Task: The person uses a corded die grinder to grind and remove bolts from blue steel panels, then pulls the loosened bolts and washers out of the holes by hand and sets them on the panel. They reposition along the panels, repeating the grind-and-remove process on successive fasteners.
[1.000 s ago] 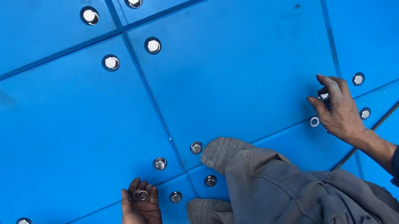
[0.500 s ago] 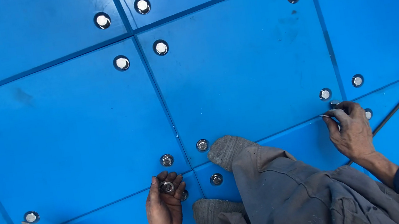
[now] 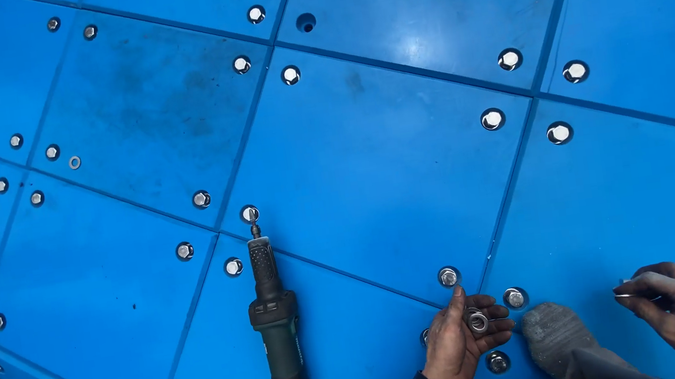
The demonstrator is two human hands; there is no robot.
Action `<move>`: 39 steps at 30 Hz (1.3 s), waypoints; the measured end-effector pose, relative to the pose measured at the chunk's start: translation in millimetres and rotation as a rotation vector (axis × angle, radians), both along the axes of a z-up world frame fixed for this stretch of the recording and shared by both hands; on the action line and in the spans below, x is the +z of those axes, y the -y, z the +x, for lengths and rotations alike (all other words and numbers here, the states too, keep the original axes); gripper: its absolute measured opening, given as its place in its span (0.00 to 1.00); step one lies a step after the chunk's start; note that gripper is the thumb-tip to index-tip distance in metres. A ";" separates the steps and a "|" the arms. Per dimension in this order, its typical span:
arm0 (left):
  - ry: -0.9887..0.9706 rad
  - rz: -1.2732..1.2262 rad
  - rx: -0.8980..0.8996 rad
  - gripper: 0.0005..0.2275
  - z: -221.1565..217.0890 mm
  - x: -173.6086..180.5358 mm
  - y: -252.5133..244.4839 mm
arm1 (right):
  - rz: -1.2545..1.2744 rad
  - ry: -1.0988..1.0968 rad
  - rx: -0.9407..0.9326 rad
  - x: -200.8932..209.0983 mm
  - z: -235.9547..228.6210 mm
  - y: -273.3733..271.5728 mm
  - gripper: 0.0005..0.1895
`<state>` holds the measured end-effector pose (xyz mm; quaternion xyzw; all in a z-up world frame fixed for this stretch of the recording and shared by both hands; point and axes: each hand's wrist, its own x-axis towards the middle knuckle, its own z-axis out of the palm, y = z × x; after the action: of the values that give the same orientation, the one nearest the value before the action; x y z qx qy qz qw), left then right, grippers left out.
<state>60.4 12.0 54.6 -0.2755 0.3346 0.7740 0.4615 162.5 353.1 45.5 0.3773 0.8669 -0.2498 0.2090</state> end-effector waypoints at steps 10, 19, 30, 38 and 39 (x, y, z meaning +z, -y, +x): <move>-0.140 0.236 0.135 0.27 -10.2 10.8 12.8 | -0.150 0.197 1.195 134.5 -180.1 193.3 0.14; -0.057 0.096 0.300 0.18 -32.7 -38.8 31.3 | -0.329 0.261 1.442 162.1 -270.8 224.0 0.09; 0.000 -0.269 0.337 0.12 -96.6 -49.7 106.1 | -0.685 0.233 1.311 102.5 -359.7 259.1 0.22; 0.147 -0.511 0.459 0.13 -82.9 -44.5 166.5 | -0.581 0.466 1.348 84.9 -414.4 266.1 0.19; 0.161 -0.515 0.465 0.13 -82.3 -36.2 168.6 | -0.590 0.479 1.355 78.6 -423.2 266.4 0.19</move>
<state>-21.9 -156.5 18.3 -0.5119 0.4096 0.7243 0.2133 -260.7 86.6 124.1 -0.2626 0.7373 -0.1995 0.5896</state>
